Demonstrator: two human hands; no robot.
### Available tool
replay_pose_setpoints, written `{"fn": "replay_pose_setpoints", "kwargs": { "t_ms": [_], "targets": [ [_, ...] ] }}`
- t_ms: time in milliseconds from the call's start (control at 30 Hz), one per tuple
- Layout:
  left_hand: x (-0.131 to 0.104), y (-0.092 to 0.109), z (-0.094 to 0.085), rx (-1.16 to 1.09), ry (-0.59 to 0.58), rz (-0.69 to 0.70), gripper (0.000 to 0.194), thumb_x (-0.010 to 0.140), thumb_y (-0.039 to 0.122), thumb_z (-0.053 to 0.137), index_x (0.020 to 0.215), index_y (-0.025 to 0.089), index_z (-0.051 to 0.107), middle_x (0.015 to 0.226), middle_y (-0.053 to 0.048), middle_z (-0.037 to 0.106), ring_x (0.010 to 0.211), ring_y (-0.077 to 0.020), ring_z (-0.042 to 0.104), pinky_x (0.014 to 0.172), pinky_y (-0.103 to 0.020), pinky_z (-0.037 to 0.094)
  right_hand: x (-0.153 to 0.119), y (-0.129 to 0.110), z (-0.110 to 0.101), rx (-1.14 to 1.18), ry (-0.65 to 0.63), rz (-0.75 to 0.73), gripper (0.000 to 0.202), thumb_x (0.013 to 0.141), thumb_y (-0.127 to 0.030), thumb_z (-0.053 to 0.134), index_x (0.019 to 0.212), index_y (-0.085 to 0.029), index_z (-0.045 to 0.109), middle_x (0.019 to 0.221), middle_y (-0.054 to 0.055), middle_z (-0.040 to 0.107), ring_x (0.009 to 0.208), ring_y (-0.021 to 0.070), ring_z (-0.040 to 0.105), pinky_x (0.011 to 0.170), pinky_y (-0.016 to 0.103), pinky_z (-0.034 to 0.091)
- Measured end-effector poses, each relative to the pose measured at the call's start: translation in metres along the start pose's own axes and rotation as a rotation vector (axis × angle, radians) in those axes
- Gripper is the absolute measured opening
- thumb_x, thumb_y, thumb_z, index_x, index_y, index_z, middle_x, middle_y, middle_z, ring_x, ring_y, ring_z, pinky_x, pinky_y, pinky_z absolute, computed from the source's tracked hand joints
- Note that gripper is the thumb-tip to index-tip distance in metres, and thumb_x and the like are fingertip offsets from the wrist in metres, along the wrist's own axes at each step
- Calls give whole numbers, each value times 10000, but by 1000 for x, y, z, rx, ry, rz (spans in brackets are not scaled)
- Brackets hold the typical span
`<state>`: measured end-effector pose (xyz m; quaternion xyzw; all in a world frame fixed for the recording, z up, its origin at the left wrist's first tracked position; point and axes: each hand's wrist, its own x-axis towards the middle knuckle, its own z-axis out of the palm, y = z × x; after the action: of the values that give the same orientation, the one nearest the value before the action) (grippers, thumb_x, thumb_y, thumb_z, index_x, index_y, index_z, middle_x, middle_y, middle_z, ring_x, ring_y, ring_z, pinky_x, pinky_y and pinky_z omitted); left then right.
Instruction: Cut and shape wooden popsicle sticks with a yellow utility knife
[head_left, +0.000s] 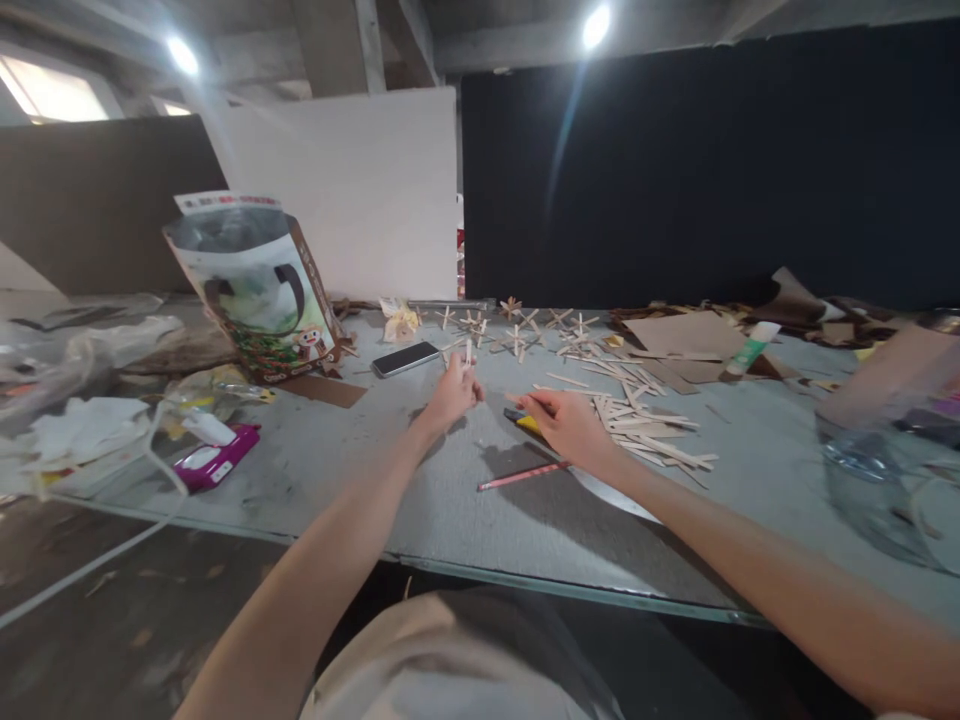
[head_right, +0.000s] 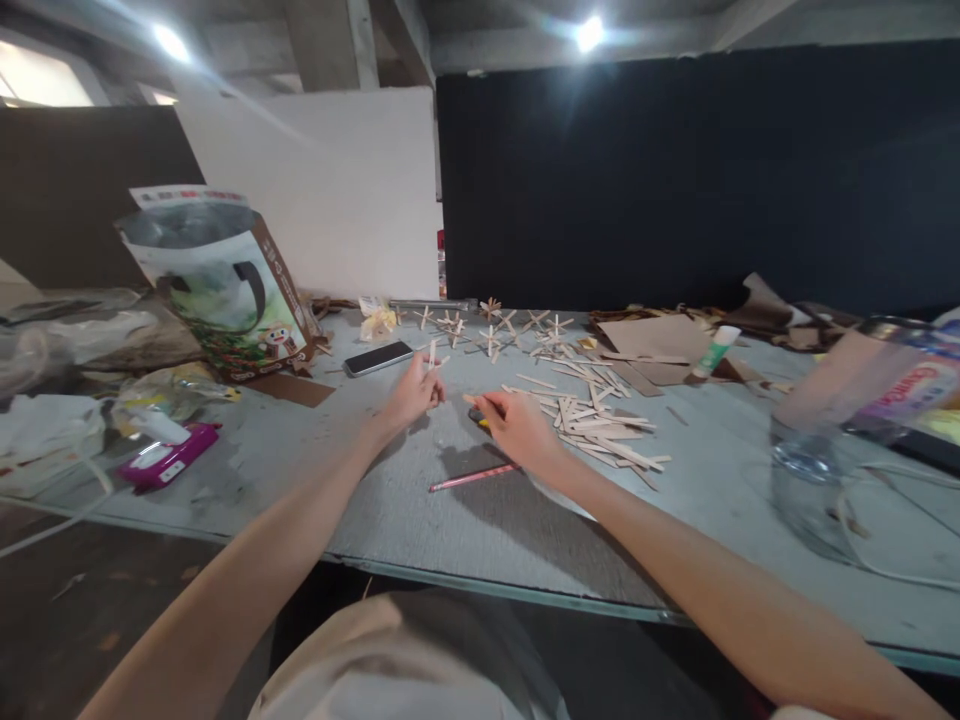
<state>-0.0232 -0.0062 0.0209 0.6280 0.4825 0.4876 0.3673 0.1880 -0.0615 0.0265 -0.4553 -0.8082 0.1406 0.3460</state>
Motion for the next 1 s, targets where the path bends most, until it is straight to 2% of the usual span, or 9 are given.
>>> {"fn": "replay_pose_setpoints", "kwargs": {
  "t_ms": [133, 233, 300, 467, 533, 633, 733, 867, 1000],
  "targets": [
    [-2, 9, 9, -239, -42, 81, 306, 1033, 487, 547, 990, 251, 356, 529, 101, 610, 360, -78, 444, 449, -186, 285, 9, 25, -3, -361, -112, 51, 350, 1024, -273, 476, 833, -170, 751, 838, 130, 740, 753, 229, 629, 664, 305, 360],
    [-11, 24, 15, -343, -87, 197, 424, 990, 606, 590, 981, 257, 350, 570, 79, 645, 381, -90, 487, 432, -198, 327, 7, 38, -2, -594, 6, 32, 292, 1017, -302, 547, 1055, -132, 781, 1103, 225, 721, 1007, 320, 640, 808, 352, 428],
    [-18, 34, 18, -377, -101, 244, 489, 947, 675, 620, 975, 250, 379, 580, 72, 644, 389, -90, 501, 426, -201, 346, 4, 39, 2, -624, 68, -20, 338, 1028, -359, 568, 1189, -124, 751, 1214, 239, 682, 1109, 354, 614, 887, 390, 444],
    [-27, 46, 22, -363, -161, 282, 535, 930, 736, 595, 920, 208, 508, 566, 56, 591, 382, -79, 474, 397, -209, 329, 0, 28, 12, -516, -68, -122, 375, 999, -436, 665, 1224, -140, 707, 1114, 171, 698, 1078, 322, 651, 928, 380, 464],
    [-28, 46, 23, -350, -147, 280, 524, 950, 725, 572, 904, 206, 520, 550, 66, 541, 384, -77, 449, 393, -211, 320, 1, 26, 12, -494, -135, -136, 300, 993, -389, 686, 1176, -152, 711, 1103, 157, 700, 1064, 300, 666, 917, 356, 469],
    [-28, 45, 25, -360, -77, 272, 477, 999, 683, 522, 928, 211, 510, 594, 79, 477, 407, -70, 419, 399, -210, 317, 2, 29, 13, -481, -194, -123, 170, 1044, -287, 598, 1065, -158, 708, 1074, 150, 704, 1028, 267, 684, 888, 324, 472],
    [-28, 44, 27, -384, -26, 290, 425, 1029, 641, 499, 972, 220, 488, 642, 91, 413, 431, -61, 367, 411, -202, 296, 4, 35, 15, -492, -180, -61, 196, 1076, -256, 518, 1066, -140, 676, 1094, 180, 701, 1023, 284, 692, 866, 337, 480],
    [-29, 44, 27, -314, -10, 304, 443, 1036, 657, 460, 961, 221, 480, 635, 91, 397, 442, -64, 340, 430, -212, 288, 5, 39, 17, -451, -90, -41, 226, 1088, -204, 427, 1143, -124, 630, 1144, 220, 680, 1005, 295, 700, 857, 357, 486],
    [-30, 42, 27, -263, -16, 329, 517, 1003, 725, 454, 932, 215, 494, 601, 87, 424, 426, -67, 360, 432, -223, 285, 7, 34, 10, -333, -37, -29, 236, 1077, -180, 381, 1054, -156, 615, 967, 163, 711, 855, 265, 692, 751, 330, 441]
  ]
}}
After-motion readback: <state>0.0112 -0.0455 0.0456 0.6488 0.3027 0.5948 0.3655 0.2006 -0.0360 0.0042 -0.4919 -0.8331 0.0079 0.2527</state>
